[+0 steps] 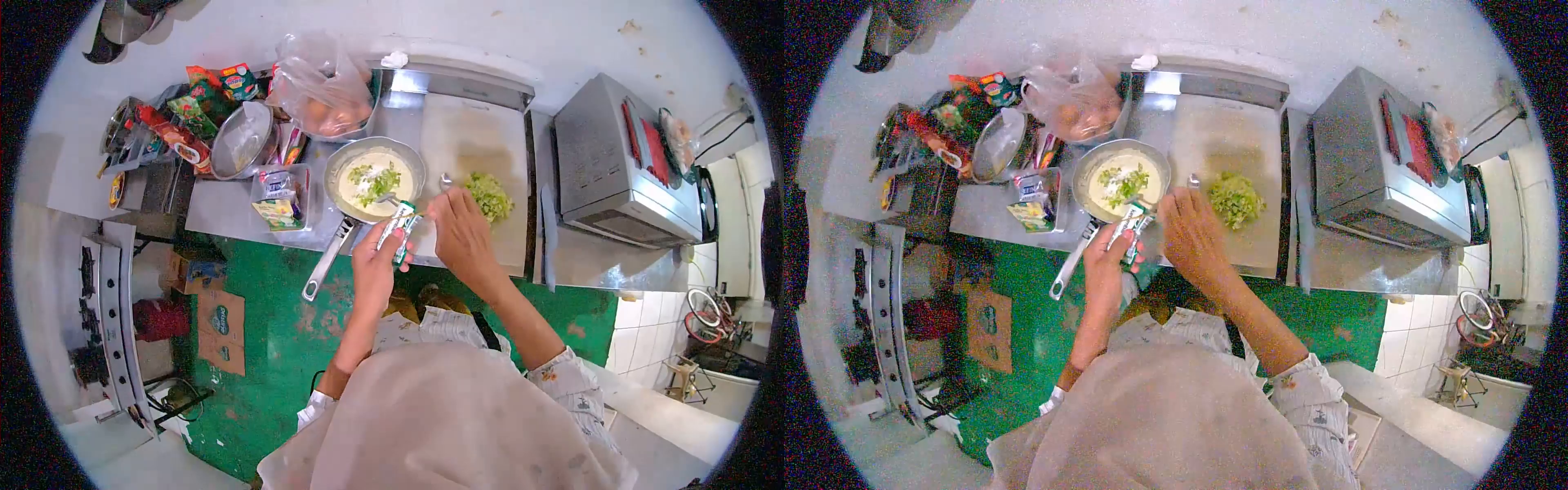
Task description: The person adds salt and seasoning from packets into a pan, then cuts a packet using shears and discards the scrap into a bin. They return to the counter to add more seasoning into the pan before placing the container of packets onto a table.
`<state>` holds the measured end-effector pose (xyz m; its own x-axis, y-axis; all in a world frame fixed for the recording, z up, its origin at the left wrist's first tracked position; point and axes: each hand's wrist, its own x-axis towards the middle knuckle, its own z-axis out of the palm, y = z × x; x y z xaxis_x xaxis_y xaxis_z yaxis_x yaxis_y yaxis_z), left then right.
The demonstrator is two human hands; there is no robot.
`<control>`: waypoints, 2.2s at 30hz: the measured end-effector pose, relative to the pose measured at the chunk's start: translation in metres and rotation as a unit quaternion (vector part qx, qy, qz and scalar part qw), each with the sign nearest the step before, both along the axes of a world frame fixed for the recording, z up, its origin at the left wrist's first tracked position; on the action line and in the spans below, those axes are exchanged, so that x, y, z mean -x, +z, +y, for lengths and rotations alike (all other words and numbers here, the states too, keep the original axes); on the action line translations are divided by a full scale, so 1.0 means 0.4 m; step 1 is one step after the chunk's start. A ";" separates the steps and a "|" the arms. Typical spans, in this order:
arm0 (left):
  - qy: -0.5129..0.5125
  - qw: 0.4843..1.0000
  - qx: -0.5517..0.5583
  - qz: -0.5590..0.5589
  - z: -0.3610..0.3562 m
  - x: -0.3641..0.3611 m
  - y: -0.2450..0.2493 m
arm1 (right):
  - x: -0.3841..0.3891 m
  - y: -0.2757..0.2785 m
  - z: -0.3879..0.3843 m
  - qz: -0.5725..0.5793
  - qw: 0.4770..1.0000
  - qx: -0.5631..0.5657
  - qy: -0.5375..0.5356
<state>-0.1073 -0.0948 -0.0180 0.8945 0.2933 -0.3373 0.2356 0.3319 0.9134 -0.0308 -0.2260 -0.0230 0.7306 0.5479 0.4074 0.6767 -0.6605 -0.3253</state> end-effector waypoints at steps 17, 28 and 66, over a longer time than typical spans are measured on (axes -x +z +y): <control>-0.111 0.978 0.159 0.079 0.006 -0.028 -0.123 | -0.113 -0.312 -0.130 0.304 0.951 -0.037 -0.039; -0.065 0.980 0.185 0.037 0.035 -0.051 -0.122 | -0.140 -0.390 -0.057 0.235 0.971 -0.040 -0.030; -0.101 0.995 0.018 -0.001 0.003 -0.086 -0.062 | -0.122 0.041 -0.064 0.066 0.974 -0.055 0.208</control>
